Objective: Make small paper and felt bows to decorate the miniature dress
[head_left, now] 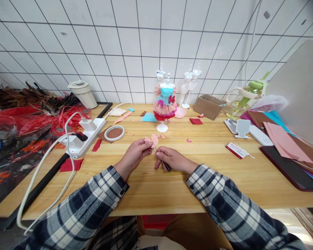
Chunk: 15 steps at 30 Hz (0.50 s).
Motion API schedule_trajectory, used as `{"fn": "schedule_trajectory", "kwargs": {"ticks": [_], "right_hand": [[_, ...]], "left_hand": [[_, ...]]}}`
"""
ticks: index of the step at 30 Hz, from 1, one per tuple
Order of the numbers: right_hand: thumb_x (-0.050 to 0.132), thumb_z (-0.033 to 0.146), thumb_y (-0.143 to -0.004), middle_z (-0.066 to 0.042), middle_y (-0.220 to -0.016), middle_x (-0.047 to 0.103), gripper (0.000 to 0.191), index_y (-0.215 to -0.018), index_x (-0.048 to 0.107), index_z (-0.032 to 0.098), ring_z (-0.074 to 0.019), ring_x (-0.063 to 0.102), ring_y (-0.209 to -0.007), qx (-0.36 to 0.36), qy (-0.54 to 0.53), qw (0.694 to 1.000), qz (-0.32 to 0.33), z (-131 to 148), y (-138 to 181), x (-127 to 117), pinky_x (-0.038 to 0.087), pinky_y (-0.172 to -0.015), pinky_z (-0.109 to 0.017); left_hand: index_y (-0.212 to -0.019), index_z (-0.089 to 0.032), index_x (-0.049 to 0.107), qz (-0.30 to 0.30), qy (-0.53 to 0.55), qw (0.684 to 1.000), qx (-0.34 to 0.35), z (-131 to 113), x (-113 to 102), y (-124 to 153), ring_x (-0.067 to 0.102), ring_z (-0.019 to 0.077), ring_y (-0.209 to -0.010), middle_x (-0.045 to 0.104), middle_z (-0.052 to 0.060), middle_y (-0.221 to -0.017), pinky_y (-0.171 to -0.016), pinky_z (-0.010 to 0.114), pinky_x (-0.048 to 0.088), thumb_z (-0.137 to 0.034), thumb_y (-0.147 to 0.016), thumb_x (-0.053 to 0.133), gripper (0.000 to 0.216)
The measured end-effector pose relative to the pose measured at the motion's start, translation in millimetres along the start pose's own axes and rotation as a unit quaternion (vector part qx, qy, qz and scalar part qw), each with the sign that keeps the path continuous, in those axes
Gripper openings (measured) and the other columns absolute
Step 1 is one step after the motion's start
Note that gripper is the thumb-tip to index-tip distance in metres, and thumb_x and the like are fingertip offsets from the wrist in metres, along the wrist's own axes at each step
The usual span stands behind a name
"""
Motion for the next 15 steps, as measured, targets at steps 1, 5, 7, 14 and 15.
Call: {"fn": "schedule_trajectory", "kwargs": {"ticks": [1, 5, 7, 14, 15], "right_hand": [[0.044, 0.056, -0.091, -0.003, -0.074, 0.072, 0.037, -0.088, 0.042, 0.02, -0.0077, 0.052, -0.041, 0.0, -0.001, 1.0, 0.001, 0.4, 0.0, 0.2, 0.034, -0.037, -0.018], [0.045, 0.057, -0.091, -0.003, -0.072, 0.071, 0.037, -0.088, 0.042, 0.02, -0.0081, 0.052, -0.04, 0.002, 0.0, 1.0, 0.003, 1.0, 0.2, 0.5, 0.034, -0.037, -0.018], [0.044, 0.058, -0.091, -0.003, -0.072, 0.071, 0.037, -0.087, 0.042, 0.02, -0.008, 0.051, -0.04, 0.002, 0.004, 1.0, 0.004, 0.8, 0.2, 0.4, 0.034, -0.037, -0.018], [0.043, 0.056, -0.091, -0.001, -0.068, 0.07, 0.036, -0.084, 0.041, 0.021, -0.0074, 0.051, -0.039, 0.009, 0.009, 1.0, 0.009, 0.7, -0.1, 0.2, 0.034, -0.037, -0.018], [0.043, 0.056, -0.092, -0.001, -0.067, 0.069, 0.036, -0.082, 0.04, 0.021, -0.0072, 0.05, -0.038, 0.014, 0.012, 1.0, 0.009, 0.7, -0.1, 0.2, 0.034, -0.036, -0.017]], "left_hand": [[-0.076, -0.013, 0.065, 0.001, 0.0, 1.0, 0.0, 0.0, 0.0, -0.1, 0.058, 0.0103, -0.067, 0.064, 0.002, -0.073, -0.068, 0.022, 0.046, -0.029, -0.069, 0.078, 0.022], [-0.077, -0.013, 0.065, 0.008, -0.005, 1.0, -0.002, 0.1, 0.1, -0.4, 0.059, 0.0109, -0.069, 0.064, 0.002, -0.074, -0.069, 0.023, 0.046, -0.03, -0.069, 0.078, 0.023], [-0.077, -0.013, 0.065, 0.009, -0.008, 1.0, -0.002, 0.1, 0.1, -0.4, 0.059, 0.0111, -0.069, 0.064, 0.002, -0.074, -0.069, 0.023, 0.046, -0.03, -0.069, 0.078, 0.024], [-0.075, -0.013, 0.065, -0.002, -0.002, 1.0, 0.004, -0.3, -0.9, -0.6, 0.058, 0.0104, -0.07, 0.063, 0.001, -0.073, -0.071, 0.023, 0.046, -0.029, -0.067, 0.08, 0.023], [-0.074, -0.013, 0.065, -0.006, -0.002, 1.0, 0.006, -0.8, -1.7, -1.0, 0.057, 0.0101, -0.07, 0.063, 0.001, -0.073, -0.07, 0.022, 0.046, -0.028, -0.067, 0.08, 0.023]]}}
Point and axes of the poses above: each hand's wrist, its own y-axis away from the middle knuckle, its own x-axis out of the palm, z = x × y, the point moved 4 cm from there along -y, towards the middle knuckle
